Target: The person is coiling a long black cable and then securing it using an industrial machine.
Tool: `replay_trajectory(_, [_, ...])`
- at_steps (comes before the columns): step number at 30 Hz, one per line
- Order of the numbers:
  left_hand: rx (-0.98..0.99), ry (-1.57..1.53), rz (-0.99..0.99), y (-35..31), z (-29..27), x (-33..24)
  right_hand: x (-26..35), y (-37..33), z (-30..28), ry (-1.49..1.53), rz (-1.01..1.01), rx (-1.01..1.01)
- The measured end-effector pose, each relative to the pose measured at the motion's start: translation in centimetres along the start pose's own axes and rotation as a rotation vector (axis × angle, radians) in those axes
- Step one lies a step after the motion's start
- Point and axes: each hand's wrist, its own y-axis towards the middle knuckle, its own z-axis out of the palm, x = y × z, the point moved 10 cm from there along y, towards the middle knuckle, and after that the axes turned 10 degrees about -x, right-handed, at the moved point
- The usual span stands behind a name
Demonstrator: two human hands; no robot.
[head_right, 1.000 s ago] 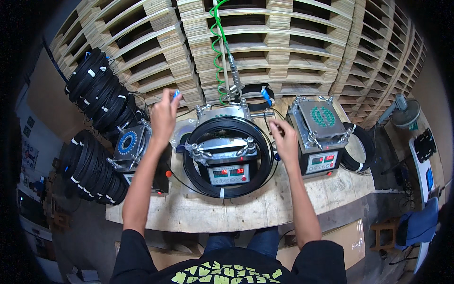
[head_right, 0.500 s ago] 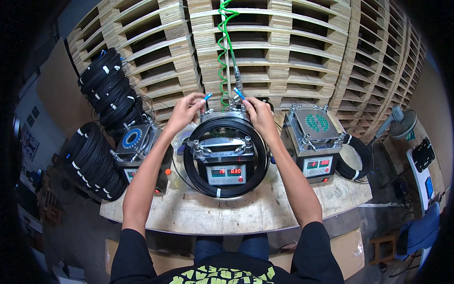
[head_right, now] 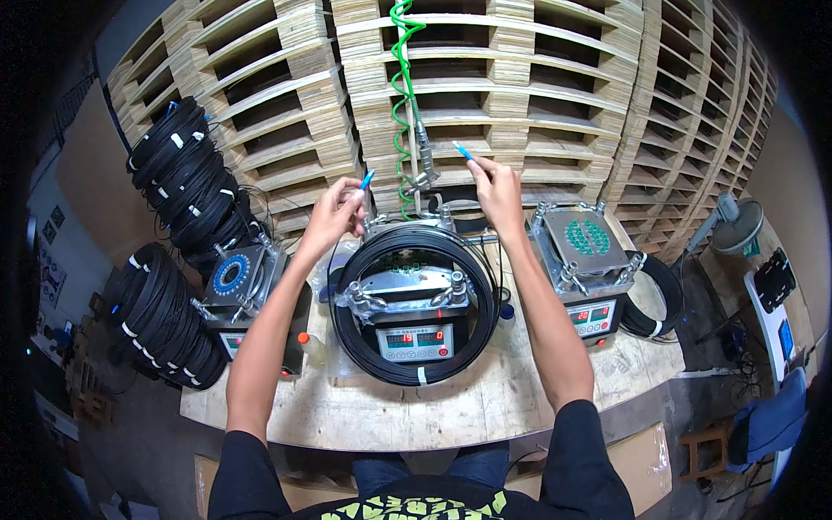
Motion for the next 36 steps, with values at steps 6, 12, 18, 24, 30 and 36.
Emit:
replay_trajectory(6, [-0.163,-0.078,0.067,-1.4,0.3,3.0,2.2,-2.4,9.1,-0.110,-0.201,0.539])
replay_trajectory(12, [-0.192,0.172,0.011,-1.9,0.5,3.3,1.3,-5.1,10.2,-0.106,-0.096,0.700])
replay_trajectory(18, [-0.274,0.473,0.097,-2.4,0.7,1.5,0.7,-5.9,10.8,0.018,-0.058,0.759])
replay_trajectory(24, [-0.209,0.615,0.203,-1.9,1.6,1.7,2.9,-5.6,9.2,-0.262,-0.489,0.653])
replay_trajectory(30, [-0.257,0.553,0.101,-2.4,1.2,2.6,3.1,-6.2,11.4,-0.420,-0.537,0.761])
replay_trajectory(36, [-0.383,0.533,0.151,-3.2,0.5,1.7,2.6,-7.6,14.1,-0.423,-0.628,1.001])
